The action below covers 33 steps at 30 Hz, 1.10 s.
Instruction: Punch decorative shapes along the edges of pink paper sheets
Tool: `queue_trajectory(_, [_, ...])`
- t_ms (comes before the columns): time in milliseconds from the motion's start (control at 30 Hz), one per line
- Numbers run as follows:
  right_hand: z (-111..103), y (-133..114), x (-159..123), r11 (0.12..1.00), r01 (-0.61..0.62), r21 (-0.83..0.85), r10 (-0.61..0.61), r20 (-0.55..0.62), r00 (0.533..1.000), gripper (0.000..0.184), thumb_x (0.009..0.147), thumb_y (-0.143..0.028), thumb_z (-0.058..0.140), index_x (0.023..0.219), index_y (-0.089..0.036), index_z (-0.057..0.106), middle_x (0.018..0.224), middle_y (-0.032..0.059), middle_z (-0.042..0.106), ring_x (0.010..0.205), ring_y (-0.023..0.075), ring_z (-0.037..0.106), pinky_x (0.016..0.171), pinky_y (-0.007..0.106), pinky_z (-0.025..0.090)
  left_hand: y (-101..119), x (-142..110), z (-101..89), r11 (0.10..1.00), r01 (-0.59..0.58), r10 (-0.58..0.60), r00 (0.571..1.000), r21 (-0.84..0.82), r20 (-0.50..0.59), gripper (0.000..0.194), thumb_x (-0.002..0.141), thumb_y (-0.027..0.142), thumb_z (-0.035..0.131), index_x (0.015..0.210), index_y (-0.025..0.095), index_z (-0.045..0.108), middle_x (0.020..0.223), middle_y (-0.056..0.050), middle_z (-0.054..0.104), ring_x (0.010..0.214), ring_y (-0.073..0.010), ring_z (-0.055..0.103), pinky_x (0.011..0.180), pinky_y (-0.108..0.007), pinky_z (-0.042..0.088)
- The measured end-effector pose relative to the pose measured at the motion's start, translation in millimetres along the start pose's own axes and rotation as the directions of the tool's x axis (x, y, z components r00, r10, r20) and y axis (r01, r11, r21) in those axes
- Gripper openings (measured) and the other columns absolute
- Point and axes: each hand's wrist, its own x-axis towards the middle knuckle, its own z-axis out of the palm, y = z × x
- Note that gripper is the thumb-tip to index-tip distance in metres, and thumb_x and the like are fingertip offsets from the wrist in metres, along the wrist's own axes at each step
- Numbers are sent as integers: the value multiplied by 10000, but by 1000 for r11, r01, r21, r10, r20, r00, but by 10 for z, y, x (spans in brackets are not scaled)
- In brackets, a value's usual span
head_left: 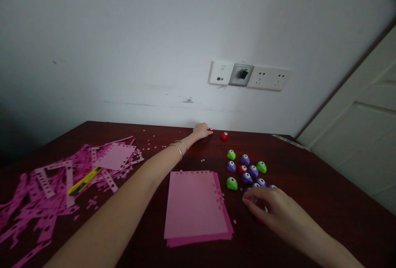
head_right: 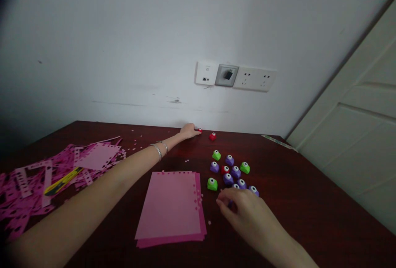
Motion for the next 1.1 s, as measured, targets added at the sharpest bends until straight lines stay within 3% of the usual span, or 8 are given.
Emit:
queue_trajectory(167, [-4,-20,-17,1000,-25,-10,25,53,998,243,832,-342,442,821,-263,672,820,25,690,754,227,623,634,295,429,132,56,151,996,57,-51,995,67,-89,531,726,533,608,1061,121,610,1116,-178,597,1075,-294,512,804,-311,431])
queue_trajectory(367, [7,-5,-34,999,-38,0,38,56,998,243,837,-338,440,812,-258,668,814,24,686,758,226,620,609,282,418,145,53,220,995,61,-47,985,82,-164,458,757,457,606,1055,110,617,1169,-185,552,1117,-293,466,844,-327,421])
queue_trajectory(600, [14,30,-36,1000,-8,25,8,2,1000,241,836,-334,459,814,-233,677,786,30,687,721,212,617,592,266,412,32,-4,170,1000,10,-3,975,29,-223,317,754,351,616,953,108,659,1028,-165,621,1004,-261,556,796,-300,432])
queue_trajectory(733, [-46,26,-36,998,21,64,-19,-32,999,240,839,-316,464,805,-220,681,738,24,686,655,190,616,595,257,422,-52,-119,-38,994,-108,102,951,-4,-292,269,752,329,596,916,133,678,1012,-133,635,962,-244,575,819,-307,423])
queue_trajectory(867, [-151,-27,-26,991,70,112,-61,-87,994,233,840,-309,471,822,-221,686,762,26,693,677,190,630,620,261,444,-143,-349,-382,969,-244,223,916,-23,-333,267,724,310,617,928,150,679,996,-96,641,947,-214,564,837,-299,414])
queue_trajectory(967, [-223,-96,-9,977,147,157,-121,-162,979,224,830,-285,491,959,-209,658,850,37,694,747,195,635,684,280,461,-234,-653,-652,933,-357,326,894,-48,-309,273,695,327,639,915,169,677,950,-66,639,902,-189,559,812,-296,419])
queue_trajectory(1100, [-247,-213,10,958,216,188,-174,-218,960,284,834,-255,486,1090,-192,591,843,31,677,724,173,625,667,271,467,-305,-1221,-927,833,-534,506,841,-145,-191,255,686,355,646,877,187,666,931,-48,609,874,-170,542,817,-302,404])
